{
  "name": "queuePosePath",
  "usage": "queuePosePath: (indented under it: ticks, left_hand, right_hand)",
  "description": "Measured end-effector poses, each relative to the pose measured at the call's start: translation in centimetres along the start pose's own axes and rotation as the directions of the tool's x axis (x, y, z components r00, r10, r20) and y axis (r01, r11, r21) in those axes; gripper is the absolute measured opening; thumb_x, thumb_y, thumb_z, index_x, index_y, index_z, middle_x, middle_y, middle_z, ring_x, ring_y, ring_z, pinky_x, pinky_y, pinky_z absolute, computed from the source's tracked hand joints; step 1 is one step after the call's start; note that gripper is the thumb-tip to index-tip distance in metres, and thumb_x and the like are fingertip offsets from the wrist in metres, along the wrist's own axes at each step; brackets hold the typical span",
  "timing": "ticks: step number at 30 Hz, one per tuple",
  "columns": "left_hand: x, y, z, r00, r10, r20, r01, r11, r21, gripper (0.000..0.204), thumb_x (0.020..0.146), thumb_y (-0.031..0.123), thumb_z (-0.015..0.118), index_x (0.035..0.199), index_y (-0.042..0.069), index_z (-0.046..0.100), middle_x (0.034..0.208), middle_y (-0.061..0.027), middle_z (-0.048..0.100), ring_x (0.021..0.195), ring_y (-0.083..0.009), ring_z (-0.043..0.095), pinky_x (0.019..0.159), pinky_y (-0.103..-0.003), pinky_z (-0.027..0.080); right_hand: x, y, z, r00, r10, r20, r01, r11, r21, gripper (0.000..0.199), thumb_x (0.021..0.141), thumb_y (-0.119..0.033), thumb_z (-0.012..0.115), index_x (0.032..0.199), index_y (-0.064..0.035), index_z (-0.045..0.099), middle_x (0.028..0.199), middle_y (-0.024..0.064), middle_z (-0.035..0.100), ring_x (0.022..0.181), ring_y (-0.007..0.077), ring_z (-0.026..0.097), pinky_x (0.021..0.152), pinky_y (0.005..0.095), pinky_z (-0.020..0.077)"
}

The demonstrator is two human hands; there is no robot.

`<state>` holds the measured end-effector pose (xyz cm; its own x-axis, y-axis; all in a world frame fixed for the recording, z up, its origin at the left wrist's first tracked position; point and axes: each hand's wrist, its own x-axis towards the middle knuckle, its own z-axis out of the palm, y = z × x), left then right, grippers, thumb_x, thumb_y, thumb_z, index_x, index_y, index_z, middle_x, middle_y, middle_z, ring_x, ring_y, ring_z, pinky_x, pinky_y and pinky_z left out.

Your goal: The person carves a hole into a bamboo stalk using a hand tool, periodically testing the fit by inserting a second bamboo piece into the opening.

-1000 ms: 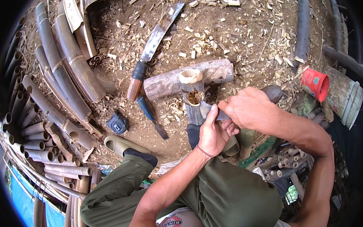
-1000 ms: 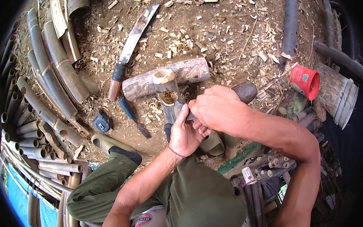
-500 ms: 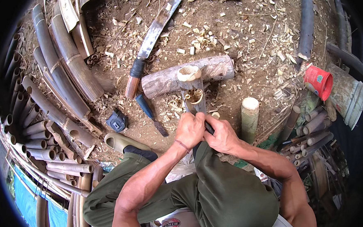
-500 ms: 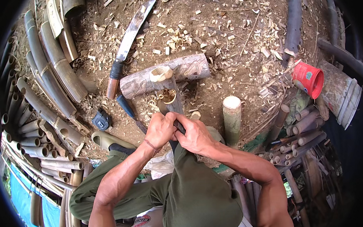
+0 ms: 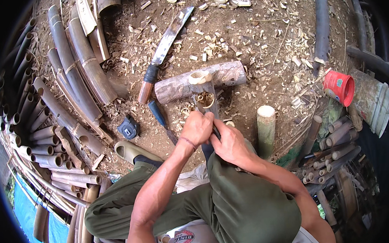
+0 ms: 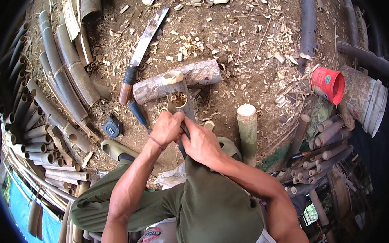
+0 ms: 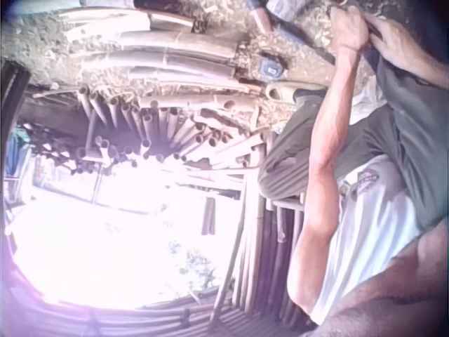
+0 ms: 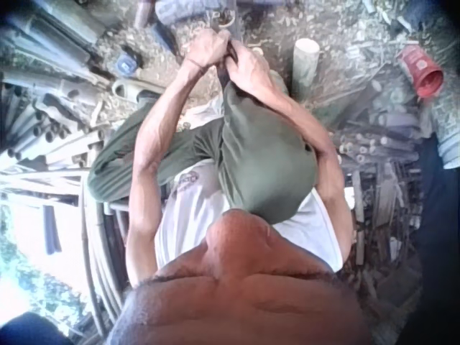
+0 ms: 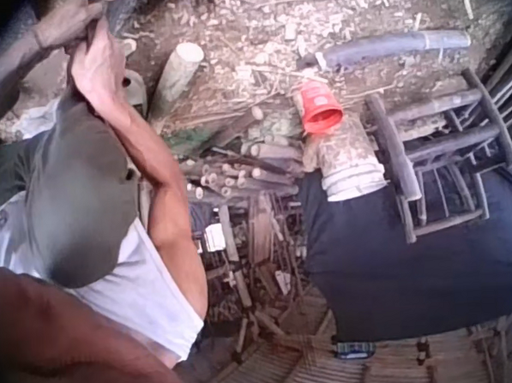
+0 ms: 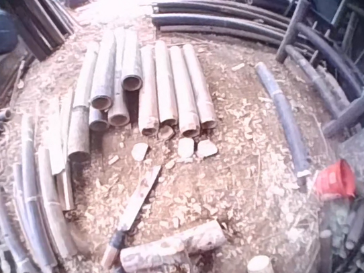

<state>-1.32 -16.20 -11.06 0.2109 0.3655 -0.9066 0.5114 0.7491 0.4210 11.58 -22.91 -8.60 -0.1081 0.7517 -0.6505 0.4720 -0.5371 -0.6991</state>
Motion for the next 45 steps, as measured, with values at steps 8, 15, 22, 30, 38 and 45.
queuePosePath:
  ticks: [8, 15, 22, 30, 38, 45]
  left_hand:
    - [0.2, 0.6, 5.6, 0.999, 0.049, -0.004, -0.034, 0.631, -0.775, 0.048, 0.099, 0.041, 0.048, 0.080, -0.001, 0.061, 0.057, -0.0029, 0.049, 0.050, -0.0140, 0.046, 0.051, -0.030, 0.044]
    - [0.0, -0.2, 5.3, 0.954, 0.277, 0.110, 0.102, 0.044, -0.994, 0.044, 0.100, 0.053, 0.039, 0.095, 0.012, 0.055, 0.063, 0.0036, 0.037, 0.067, -0.0137, 0.045, 0.074, -0.034, 0.044]
    - [0.6, 0.8, 5.0, 0.942, 0.328, 0.074, 0.146, -0.200, -0.969, 0.045, 0.101, 0.051, 0.036, 0.088, 0.011, 0.054, 0.066, 0.0015, 0.042, 0.066, -0.0157, 0.046, 0.071, -0.035, 0.044]
    - [-1.7, -0.5, 6.3, 0.987, 0.036, 0.158, 0.143, 0.259, -0.955, 0.040, 0.099, 0.050, 0.046, 0.087, 0.012, 0.053, 0.061, -0.0006, 0.042, 0.059, -0.0169, 0.044, 0.063, -0.034, 0.043]
    - [-1.8, -0.5, 7.2, 0.990, 0.114, 0.085, 0.045, 0.315, -0.948, 0.047, 0.103, 0.041, 0.044, 0.138, 0.011, 0.051, 0.074, 0.0050, 0.052, 0.063, -0.0065, 0.043, 0.059, -0.025, 0.038]
    - [-0.4, -2.2, 7.2, 0.959, 0.167, 0.229, 0.197, 0.189, -0.962, 0.045, 0.102, 0.041, 0.047, 0.135, 0.012, 0.055, 0.072, 0.0063, 0.051, 0.063, -0.0053, 0.043, 0.060, -0.025, 0.040]
  right_hand:
    - [5.5, -1.3, -9.0, 0.903, -0.294, 0.312, 0.429, 0.582, -0.691, 0.029, 0.078, -0.016, 0.066, 0.105, -0.0084, 0.061, 0.082, 0.0084, 0.068, 0.069, 0.0304, 0.069, 0.059, 0.0406, 0.0557]
    - [9.8, -9.8, -8.4, 0.700, 0.066, 0.711, 0.699, 0.139, -0.702, 0.013, 0.079, -0.020, 0.066, 0.084, -0.0101, 0.073, 0.085, 0.0061, 0.074, 0.073, 0.0203, 0.072, 0.062, 0.0343, 0.0561]
    - [12.9, -12.9, -7.2, 0.611, -0.038, 0.791, 0.781, -0.137, -0.610, 0.010, 0.074, -0.019, 0.067, 0.072, -0.0112, 0.073, 0.073, 0.0071, 0.072, 0.069, 0.0229, 0.072, 0.063, 0.0371, 0.0566]
    - [7.3, -6.4, -9.9, 0.763, 0.019, 0.646, 0.580, 0.420, -0.698, 0.016, 0.079, -0.017, 0.062, 0.081, -0.0049, 0.071, 0.078, 0.0175, 0.071, 0.073, 0.0329, 0.071, 0.061, 0.0417, 0.0552]
    - [1.5, -4.3, -9.6, 0.865, -0.163, 0.475, 0.491, 0.475, -0.730, 0.041, 0.084, -0.021, 0.061, 0.116, 0.0052, 0.054, 0.073, 0.0132, 0.066, 0.068, 0.0328, 0.069, 0.056, 0.0406, 0.0536]
    - [3.0, -5.6, -8.9, 0.829, -0.002, 0.559, 0.500, 0.450, -0.740, 0.041, 0.086, -0.017, 0.057, 0.118, 0.0080, 0.053, 0.073, 0.0158, 0.068, 0.067, 0.0307, 0.070, 0.055, 0.0397, 0.0538]
